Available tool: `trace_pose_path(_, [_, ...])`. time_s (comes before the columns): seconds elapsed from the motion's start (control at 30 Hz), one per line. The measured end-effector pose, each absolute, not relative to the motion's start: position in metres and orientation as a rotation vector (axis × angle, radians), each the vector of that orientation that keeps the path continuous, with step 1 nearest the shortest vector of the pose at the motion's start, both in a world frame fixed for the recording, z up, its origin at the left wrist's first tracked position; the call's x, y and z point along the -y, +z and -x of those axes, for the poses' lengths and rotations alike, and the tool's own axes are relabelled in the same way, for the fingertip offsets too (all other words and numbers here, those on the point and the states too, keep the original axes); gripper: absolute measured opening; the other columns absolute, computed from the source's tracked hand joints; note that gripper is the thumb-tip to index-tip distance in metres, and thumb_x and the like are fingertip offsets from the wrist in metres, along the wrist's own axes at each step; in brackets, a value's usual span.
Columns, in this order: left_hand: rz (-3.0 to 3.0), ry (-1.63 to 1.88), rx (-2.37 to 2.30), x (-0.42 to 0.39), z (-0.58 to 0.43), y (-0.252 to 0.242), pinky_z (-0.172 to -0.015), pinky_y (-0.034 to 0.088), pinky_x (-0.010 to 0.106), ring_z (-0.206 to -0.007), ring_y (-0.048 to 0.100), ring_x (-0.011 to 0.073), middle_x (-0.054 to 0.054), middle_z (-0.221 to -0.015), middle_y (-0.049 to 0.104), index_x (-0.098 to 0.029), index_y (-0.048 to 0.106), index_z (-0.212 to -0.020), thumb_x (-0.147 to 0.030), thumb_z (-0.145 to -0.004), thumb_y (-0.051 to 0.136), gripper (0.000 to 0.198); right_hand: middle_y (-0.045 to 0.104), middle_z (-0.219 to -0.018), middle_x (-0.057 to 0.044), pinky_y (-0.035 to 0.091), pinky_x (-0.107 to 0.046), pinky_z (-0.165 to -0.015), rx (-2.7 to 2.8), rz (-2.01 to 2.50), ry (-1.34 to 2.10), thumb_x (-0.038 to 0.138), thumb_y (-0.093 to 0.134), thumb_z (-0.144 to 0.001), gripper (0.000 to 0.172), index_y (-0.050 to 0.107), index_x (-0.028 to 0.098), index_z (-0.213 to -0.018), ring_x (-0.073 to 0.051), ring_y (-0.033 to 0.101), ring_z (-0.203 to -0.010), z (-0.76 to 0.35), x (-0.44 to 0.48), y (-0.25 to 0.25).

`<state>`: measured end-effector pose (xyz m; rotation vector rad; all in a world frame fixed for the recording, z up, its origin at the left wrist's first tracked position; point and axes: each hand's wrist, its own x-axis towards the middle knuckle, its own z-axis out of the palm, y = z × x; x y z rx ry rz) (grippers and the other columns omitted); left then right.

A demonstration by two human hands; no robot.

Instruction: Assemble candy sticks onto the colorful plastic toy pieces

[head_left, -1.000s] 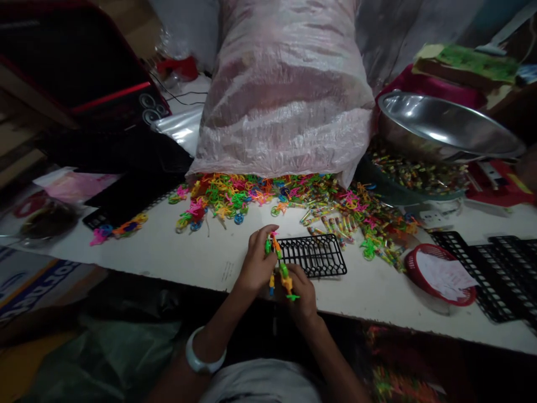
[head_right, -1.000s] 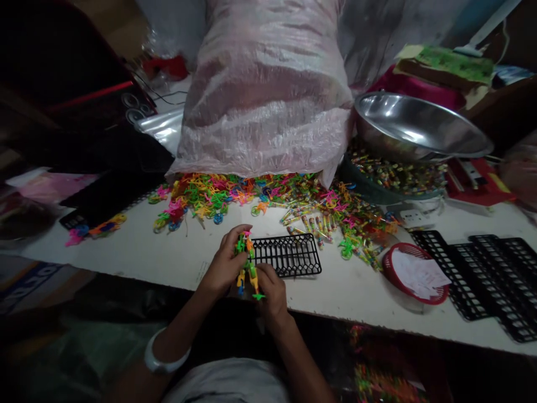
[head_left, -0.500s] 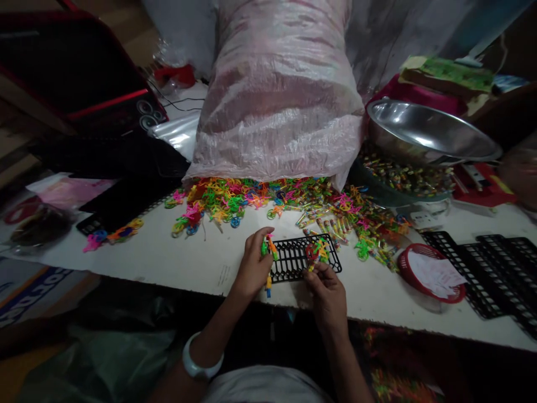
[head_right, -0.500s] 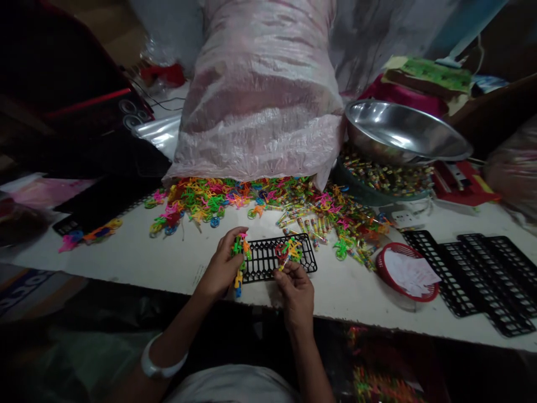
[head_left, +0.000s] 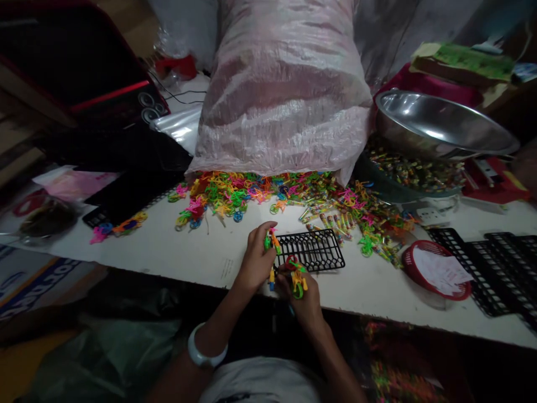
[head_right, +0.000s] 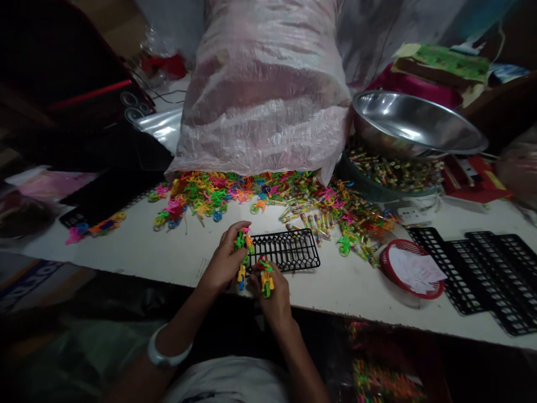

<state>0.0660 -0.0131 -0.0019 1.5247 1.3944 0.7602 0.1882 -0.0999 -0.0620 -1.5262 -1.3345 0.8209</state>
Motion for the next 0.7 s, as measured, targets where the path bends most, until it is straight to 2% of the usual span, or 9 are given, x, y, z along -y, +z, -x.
trace_pose_path(0.1, [-1.521, 0.759, -1.385, 0.013, -0.066, -0.002, -0.108, 0.031, 0.037, -0.122, 0.041, 0.0198, 0.005, -0.127, 0.047, -0.025, 0.047, -0.123, -0.003, -0.071, 0.042, 0.057, 0.067, -0.091, -0.004, 0.05, -0.027, -0.073, 1.483, 1.5, 0.758, 0.024, 0.057, -0.084, 0.013, 0.066, 0.022, -0.093, -0.017, 0.063, -0.081, -0.186, 0.092, -0.066])
trace_pose_path(0.2, [-1.515, 0.75, -1.381, 0.013, -0.066, -0.002, -0.107, 0.032, 0.036, -0.122, 0.041, 0.0195, 0.004, -0.127, 0.046, -0.026, 0.047, -0.124, -0.004, -0.071, 0.042, 0.058, 0.067, -0.09, -0.004, 0.049, -0.026, -0.068, 1.636, 1.475, 0.742, 0.017, 0.052, -0.085, 0.02, 0.065, 0.023, -0.098, -0.017, 0.062, -0.078, -0.186, 0.088, -0.066])
trace_pose_path(0.33, [-1.511, 0.755, -1.368, 0.013, -0.065, -0.001, -0.106, 0.033, 0.035, -0.123, 0.041, 0.0189, 0.005, -0.127, 0.047, -0.026, 0.048, -0.124, -0.003, -0.07, 0.042, 0.059, 0.064, -0.098, -0.006, 0.048, -0.024, -0.067, 1.747, 1.564, 0.645, 0.011, 0.049, -0.083, 0.026, 0.064, 0.023, -0.101, -0.017, 0.061, -0.082, -0.181, 0.09, -0.064])
trace_pose_path(0.57, [-1.526, 0.729, -1.323, 0.011, -0.062, 0.0, -0.108, 0.03, 0.036, -0.125, 0.039, 0.0187, 0.004, -0.13, 0.045, -0.028, 0.045, -0.126, -0.011, -0.075, 0.047, 0.054, 0.058, -0.092, -0.003, 0.04, -0.021, -0.057, 1.898, 1.691, 0.697, 0.013, 0.05, -0.084, 0.019, 0.064, 0.022, -0.092, -0.014, 0.057, -0.07, -0.183, 0.081, -0.05])
trace_pose_path(0.7, [-1.519, 0.714, -1.323, 0.011, -0.063, 0.0, -0.107, 0.031, 0.036, -0.124, 0.039, 0.02, 0.005, -0.13, 0.043, -0.028, 0.043, -0.128, -0.012, -0.071, 0.054, 0.06, 0.056, -0.09, -0.002, 0.036, -0.021, -0.055, 1.922, 1.703, 0.633, 0.015, 0.049, -0.085, 0.017, 0.062, 0.022, -0.092, -0.013, 0.055, -0.069, -0.184, 0.081, -0.055])
